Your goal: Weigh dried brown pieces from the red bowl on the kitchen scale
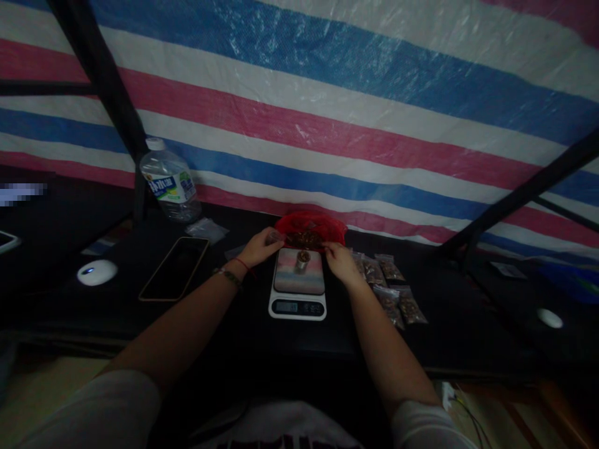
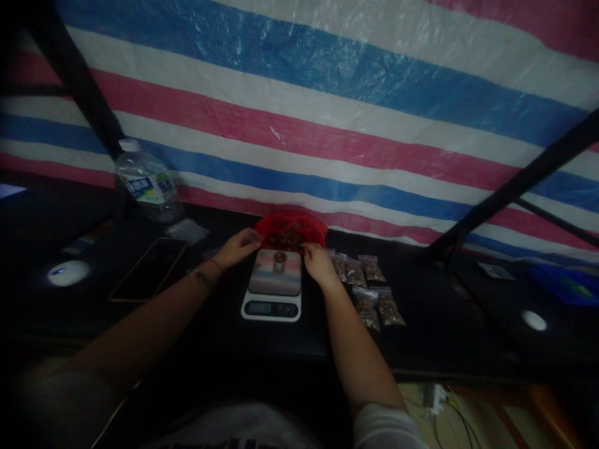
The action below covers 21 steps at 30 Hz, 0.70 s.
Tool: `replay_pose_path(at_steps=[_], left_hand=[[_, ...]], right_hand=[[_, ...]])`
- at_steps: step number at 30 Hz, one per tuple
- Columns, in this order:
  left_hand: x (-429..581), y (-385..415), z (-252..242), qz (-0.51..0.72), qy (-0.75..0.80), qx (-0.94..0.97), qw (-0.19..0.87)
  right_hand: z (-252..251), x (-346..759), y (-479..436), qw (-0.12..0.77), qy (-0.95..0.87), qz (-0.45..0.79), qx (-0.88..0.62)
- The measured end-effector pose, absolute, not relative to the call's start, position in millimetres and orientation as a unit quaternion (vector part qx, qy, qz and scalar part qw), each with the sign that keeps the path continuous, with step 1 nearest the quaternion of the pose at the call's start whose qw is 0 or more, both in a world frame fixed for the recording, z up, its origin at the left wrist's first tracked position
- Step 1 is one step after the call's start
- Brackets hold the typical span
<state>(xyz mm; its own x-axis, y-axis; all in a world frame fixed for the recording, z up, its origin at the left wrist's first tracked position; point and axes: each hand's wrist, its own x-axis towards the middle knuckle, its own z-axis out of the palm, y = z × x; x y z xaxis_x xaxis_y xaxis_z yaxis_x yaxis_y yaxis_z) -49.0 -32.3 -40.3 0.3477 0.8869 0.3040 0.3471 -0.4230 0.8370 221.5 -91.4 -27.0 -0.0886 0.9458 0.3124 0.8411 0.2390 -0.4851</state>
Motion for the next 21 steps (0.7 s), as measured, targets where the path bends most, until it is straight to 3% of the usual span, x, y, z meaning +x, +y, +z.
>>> replay_pose_path(at_steps=[10, 21], left_hand=[[-52.2, -28.0, -42.0, 0.43, 0.521, 0.679, 0.287], [-49.2, -36.9, -33.6, 0.446, 0.453, 0.711, 0.299]], right_hand=[[-42.4, 207.3, -86.9, 0.313, -0.723, 0.141, -0.599], [-39.0, 216.5, -84.5, 0.387, -0.723, 0.082, -0.566]])
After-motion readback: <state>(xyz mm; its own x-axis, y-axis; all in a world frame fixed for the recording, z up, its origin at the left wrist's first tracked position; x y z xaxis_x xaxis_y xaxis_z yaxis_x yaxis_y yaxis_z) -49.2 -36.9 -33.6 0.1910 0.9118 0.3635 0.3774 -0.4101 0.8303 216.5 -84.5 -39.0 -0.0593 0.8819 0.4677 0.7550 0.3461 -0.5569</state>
